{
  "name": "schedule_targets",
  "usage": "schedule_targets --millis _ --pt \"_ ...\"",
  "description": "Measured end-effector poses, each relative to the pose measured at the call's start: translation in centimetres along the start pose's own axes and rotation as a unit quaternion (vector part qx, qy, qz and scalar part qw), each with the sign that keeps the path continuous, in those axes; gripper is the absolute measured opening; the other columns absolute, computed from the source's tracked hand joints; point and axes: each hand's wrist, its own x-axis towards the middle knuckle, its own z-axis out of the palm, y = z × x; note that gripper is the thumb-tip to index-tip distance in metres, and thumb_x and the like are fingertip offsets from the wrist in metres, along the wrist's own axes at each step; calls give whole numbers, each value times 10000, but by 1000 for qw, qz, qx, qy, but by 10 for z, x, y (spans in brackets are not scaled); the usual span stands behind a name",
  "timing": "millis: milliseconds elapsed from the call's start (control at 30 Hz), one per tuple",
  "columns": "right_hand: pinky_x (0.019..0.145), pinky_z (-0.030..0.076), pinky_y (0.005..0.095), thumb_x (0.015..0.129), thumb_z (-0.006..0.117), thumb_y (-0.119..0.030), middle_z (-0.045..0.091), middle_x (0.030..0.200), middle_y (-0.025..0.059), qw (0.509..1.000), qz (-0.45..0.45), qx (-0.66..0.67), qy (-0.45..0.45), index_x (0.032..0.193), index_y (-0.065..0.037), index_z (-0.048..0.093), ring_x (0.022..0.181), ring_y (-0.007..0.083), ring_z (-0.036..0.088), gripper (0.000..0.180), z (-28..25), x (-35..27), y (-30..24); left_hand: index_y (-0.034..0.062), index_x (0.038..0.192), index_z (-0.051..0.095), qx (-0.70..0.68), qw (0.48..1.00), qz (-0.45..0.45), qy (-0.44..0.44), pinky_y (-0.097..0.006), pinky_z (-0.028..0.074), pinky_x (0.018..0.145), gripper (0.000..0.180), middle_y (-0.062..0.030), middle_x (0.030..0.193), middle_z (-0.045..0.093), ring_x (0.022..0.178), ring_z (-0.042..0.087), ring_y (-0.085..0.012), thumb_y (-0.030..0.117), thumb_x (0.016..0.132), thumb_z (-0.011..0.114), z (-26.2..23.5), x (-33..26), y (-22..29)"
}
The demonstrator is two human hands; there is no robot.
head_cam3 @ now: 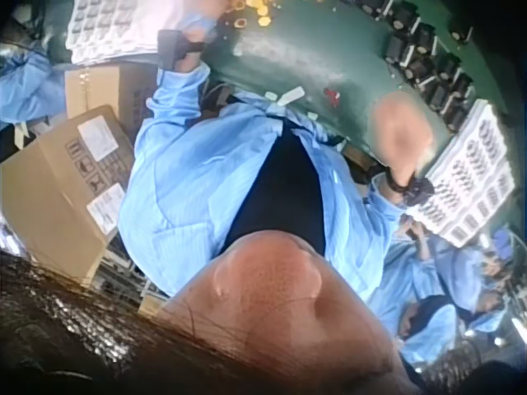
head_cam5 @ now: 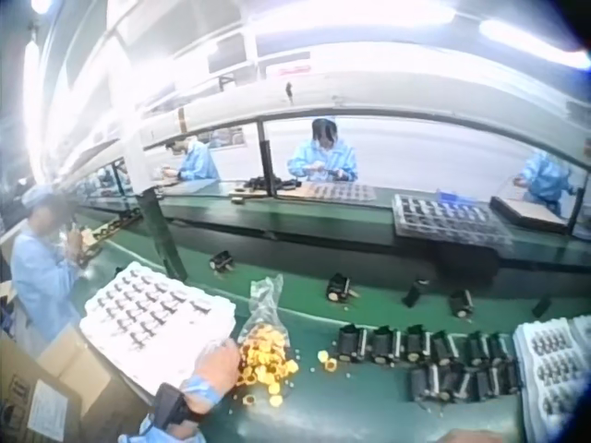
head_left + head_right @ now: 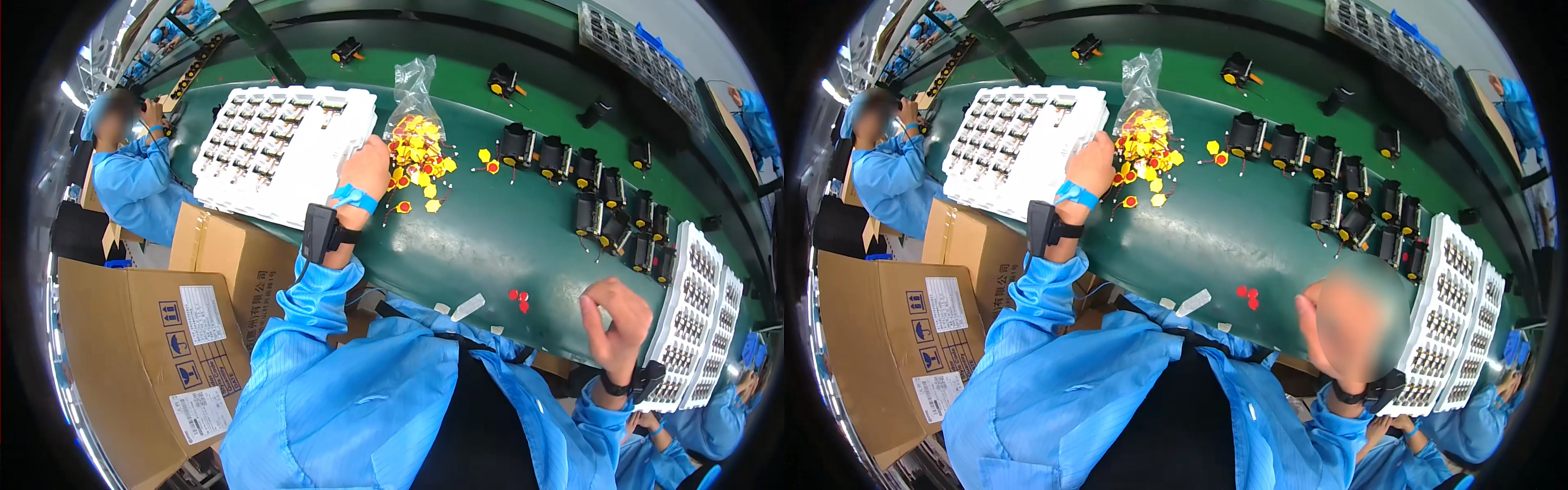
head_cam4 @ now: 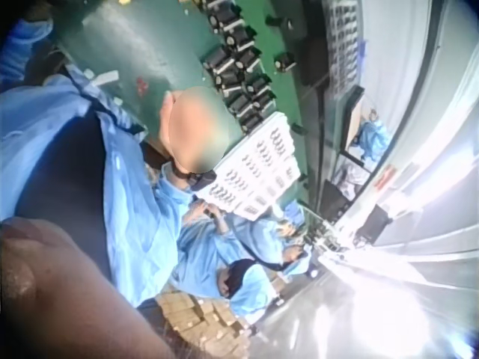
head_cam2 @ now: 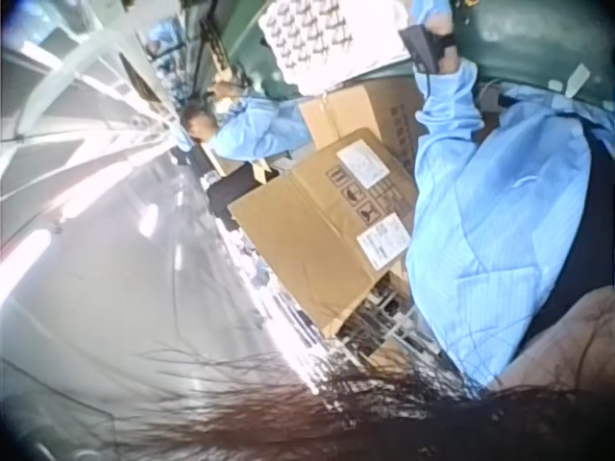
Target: Assembling small electronic components by attaching yellow caps and placing them into organized trays on a factory production line.
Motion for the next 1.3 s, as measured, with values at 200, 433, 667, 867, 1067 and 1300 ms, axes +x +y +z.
schedule_targets --millis 200,433,667,867,1067,1300 --pt "564 494 332 727 700 88 645 685 130 989 39 133 44 784 45 661 585 269 631 81 31 -25 -8 -35 972 496 -81 991 -48 91 -547 512 606 182 -275 717 644 711 668 -446 5 843 617 -32 -46 16" --pt "558 474 290 812 752 7 628 707 101 970 99 208 74 955 13 689 581 218 603 156 75 -3 -21 -8 923 604 -516 847 94 -93 -232 354 473 60 0 613 571 524 502 -38 -9 900 659 -94 -114 82" --pt "541 455 246 915 694 -71 644 677 80 899 199 389 -39 895 20 685 588 118 603 93 65 -26 -4 -21 950 628 -602 682 205 -362 -205 335 482 79 -3 679 579 565 473 -19 -27 886 673 -103 -106 137" --pt "509 439 212 960 627 -58 673 721 69 907 222 356 41 880 36 690 589 86 601 139 59 -56 4 -12 1002 650 -682 545 129 -470 -206 292 449 88 -12 665 569 518 425 -20 62 959 629 -84 -111 164" --pt "454 404 234 992 591 -106 621 668 85 658 353 646 157 908 49 645 533 115 567 184 62 -66 -5 8 998 619 -715 532 55 -451 -210 336 501 143 -4 685 574 576 466 -27 126 1023 542 -84 -124 179" --pt "446 406 244 1003 574 -123 623 683 97 609 376 663 222 915 42 639 515 135 564 197 81 -74 -9 -15 1015 615 -701 628 154 -299 -211 383 514 105 -20 723 625 595 515 -44 63 1002 547 -64 -148 197"
